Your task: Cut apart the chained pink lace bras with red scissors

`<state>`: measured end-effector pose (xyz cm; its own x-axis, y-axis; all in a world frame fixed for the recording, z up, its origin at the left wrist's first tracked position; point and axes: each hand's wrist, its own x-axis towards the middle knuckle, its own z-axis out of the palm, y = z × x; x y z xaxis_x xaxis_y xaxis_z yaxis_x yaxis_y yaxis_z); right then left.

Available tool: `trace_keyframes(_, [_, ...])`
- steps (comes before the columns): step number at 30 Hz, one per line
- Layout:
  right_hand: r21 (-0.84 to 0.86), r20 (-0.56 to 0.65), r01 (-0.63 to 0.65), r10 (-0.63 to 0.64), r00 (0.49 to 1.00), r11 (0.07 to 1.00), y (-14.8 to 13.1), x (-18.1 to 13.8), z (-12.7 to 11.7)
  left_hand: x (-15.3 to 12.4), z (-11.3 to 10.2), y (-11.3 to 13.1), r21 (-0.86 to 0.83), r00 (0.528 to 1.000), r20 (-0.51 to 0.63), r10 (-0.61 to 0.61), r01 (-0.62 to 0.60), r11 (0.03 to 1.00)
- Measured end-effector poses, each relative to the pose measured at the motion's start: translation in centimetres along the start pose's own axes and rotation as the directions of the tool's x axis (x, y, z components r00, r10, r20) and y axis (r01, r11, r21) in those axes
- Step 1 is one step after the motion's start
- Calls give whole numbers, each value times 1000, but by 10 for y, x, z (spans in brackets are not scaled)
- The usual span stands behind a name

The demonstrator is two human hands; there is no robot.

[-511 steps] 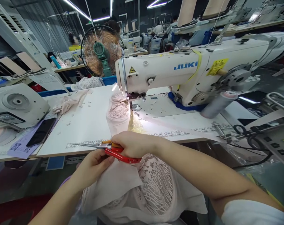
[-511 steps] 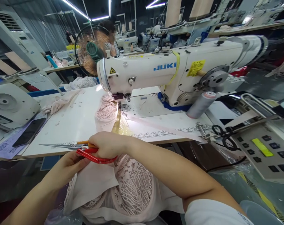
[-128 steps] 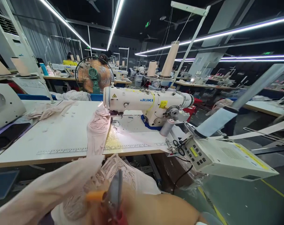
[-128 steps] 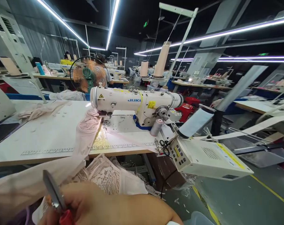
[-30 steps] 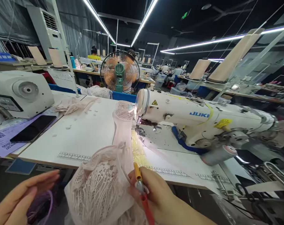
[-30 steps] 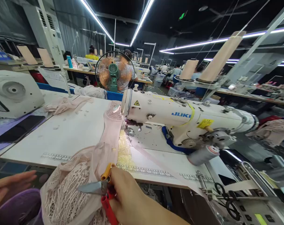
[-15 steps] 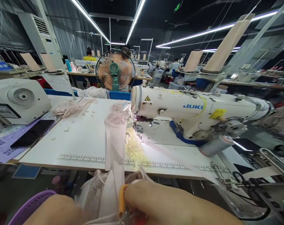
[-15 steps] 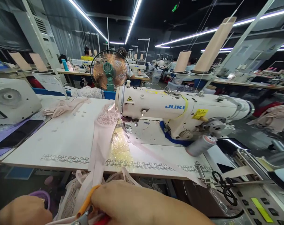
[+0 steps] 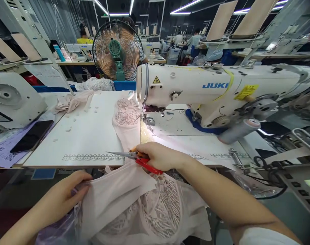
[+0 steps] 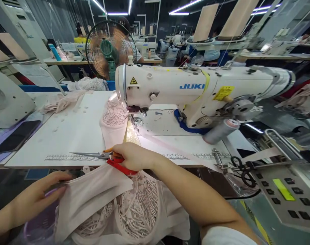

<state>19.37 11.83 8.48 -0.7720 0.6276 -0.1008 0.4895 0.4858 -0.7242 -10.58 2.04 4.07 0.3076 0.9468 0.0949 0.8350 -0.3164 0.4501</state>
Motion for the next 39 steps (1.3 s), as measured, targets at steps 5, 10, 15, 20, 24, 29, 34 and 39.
trace_keyframes(5, [-5,32,56,-55,998,998,-15,7,2,30,7,43,-147,981,-17,195,-196,970])
trace_keyframes(10, [-60,123,95,-87,989,994,-29,5,4,49,21,73,-318,980,-20,199,-195,928])
trace_keyframes(15, [-70,86,80,-73,994,994,-22,7,3,48,22,66,-716,973,226,-37,192,672])
trace_keyframes(20, [-37,123,73,-68,990,997,-16,15,1,49,26,47,-829,937,334,-100,342,443])
trace_keyframes(24, [-37,116,115,-110,987,993,-20,17,0,50,27,44,-828,928,347,-137,372,419])
trace_keyframes(29, [-17,124,141,-137,983,990,-20,17,1,51,27,46,-781,907,375,-191,420,461])
trace_keyframes(34, [-60,92,152,-146,985,987,-20,15,2,53,20,59,-724,914,336,-228,405,559])
trace_keyframes(39, [-9,30,129,-129,991,992,-24,13,9,53,13,74,-689,949,266,-168,309,655])
